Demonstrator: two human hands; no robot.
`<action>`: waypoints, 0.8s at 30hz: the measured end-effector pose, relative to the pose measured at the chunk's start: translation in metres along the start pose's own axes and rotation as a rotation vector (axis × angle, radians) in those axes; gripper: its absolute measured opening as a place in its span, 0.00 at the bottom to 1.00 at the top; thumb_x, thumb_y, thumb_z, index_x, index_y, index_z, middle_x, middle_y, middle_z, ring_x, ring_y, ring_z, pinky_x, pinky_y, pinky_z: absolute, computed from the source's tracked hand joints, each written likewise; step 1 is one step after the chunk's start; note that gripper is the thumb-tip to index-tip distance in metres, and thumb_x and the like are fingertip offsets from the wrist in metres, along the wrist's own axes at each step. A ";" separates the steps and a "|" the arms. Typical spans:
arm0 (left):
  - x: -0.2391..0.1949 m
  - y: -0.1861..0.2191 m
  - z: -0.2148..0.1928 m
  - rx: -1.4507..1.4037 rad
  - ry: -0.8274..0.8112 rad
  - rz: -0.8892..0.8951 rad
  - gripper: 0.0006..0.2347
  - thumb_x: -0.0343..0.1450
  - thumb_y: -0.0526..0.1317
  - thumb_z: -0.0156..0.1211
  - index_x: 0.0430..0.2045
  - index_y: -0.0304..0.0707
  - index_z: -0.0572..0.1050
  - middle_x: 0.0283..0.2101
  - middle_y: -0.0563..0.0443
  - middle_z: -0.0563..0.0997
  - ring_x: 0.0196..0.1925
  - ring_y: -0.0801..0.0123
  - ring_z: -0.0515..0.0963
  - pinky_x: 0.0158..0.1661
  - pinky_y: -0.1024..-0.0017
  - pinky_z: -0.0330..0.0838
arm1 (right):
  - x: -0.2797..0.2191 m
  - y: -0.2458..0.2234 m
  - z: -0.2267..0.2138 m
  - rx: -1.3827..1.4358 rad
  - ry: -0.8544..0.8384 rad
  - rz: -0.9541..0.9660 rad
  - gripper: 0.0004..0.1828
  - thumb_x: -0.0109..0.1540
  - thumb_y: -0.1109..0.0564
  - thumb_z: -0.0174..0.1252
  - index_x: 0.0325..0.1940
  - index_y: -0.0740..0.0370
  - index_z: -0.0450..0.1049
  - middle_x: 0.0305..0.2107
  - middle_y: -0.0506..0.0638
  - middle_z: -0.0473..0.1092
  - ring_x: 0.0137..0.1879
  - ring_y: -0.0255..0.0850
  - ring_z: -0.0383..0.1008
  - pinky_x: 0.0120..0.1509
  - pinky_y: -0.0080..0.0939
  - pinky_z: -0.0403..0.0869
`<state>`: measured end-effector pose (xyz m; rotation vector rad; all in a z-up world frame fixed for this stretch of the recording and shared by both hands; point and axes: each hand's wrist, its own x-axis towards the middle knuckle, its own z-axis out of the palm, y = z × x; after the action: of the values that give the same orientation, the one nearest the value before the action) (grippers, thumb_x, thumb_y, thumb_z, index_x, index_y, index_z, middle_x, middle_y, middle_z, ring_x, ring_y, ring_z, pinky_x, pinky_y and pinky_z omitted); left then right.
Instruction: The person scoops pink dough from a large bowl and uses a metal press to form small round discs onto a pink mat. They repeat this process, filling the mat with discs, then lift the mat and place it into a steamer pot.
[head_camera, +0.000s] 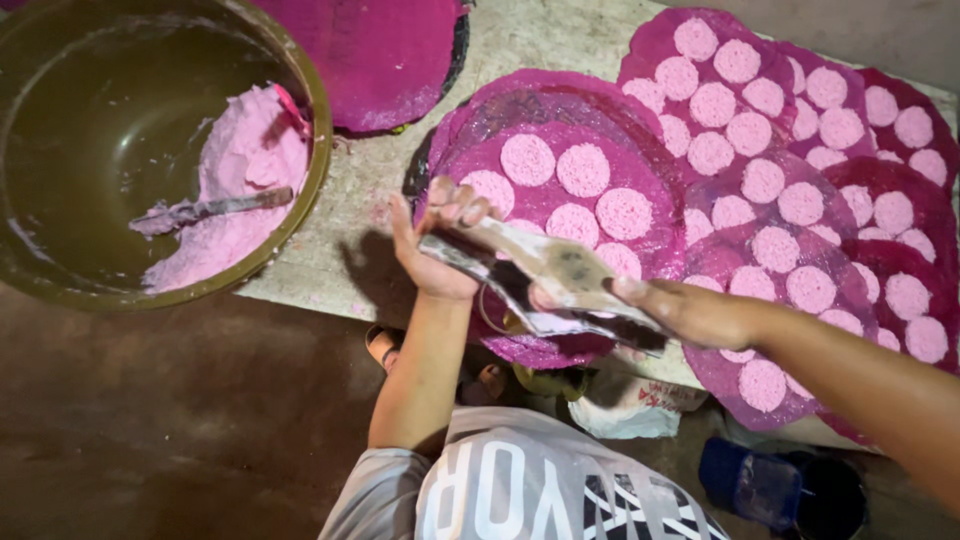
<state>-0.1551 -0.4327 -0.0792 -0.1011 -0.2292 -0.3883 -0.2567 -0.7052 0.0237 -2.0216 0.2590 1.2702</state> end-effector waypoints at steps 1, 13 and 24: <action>0.000 0.006 -0.004 0.010 -0.017 0.012 0.19 0.76 0.61 0.52 0.34 0.46 0.69 0.33 0.58 0.71 0.41 0.69 0.72 0.56 0.62 0.68 | 0.004 -0.006 0.002 -0.071 0.056 0.000 0.54 0.59 0.18 0.29 0.56 0.65 0.78 0.46 0.61 0.79 0.54 0.50 0.79 0.61 0.51 0.76; -0.003 -0.005 -0.030 -0.045 0.106 0.046 0.15 0.75 0.56 0.52 0.30 0.48 0.68 0.29 0.61 0.68 0.36 0.73 0.70 0.47 0.67 0.71 | 0.008 -0.016 0.008 -0.199 0.117 0.043 0.53 0.64 0.20 0.32 0.36 0.72 0.80 0.25 0.58 0.70 0.33 0.46 0.69 0.44 0.55 0.72; 0.021 0.027 -0.026 0.169 -0.010 0.023 0.18 0.76 0.61 0.49 0.28 0.48 0.66 0.26 0.61 0.65 0.32 0.73 0.68 0.44 0.67 0.71 | 0.021 -0.038 0.030 -0.064 0.314 -0.226 0.38 0.63 0.28 0.39 0.49 0.62 0.76 0.22 0.51 0.73 0.30 0.40 0.73 0.39 0.48 0.73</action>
<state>-0.1206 -0.4196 -0.1007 0.0599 -0.2699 -0.3443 -0.2477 -0.6540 0.0160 -2.2314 0.1307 0.8312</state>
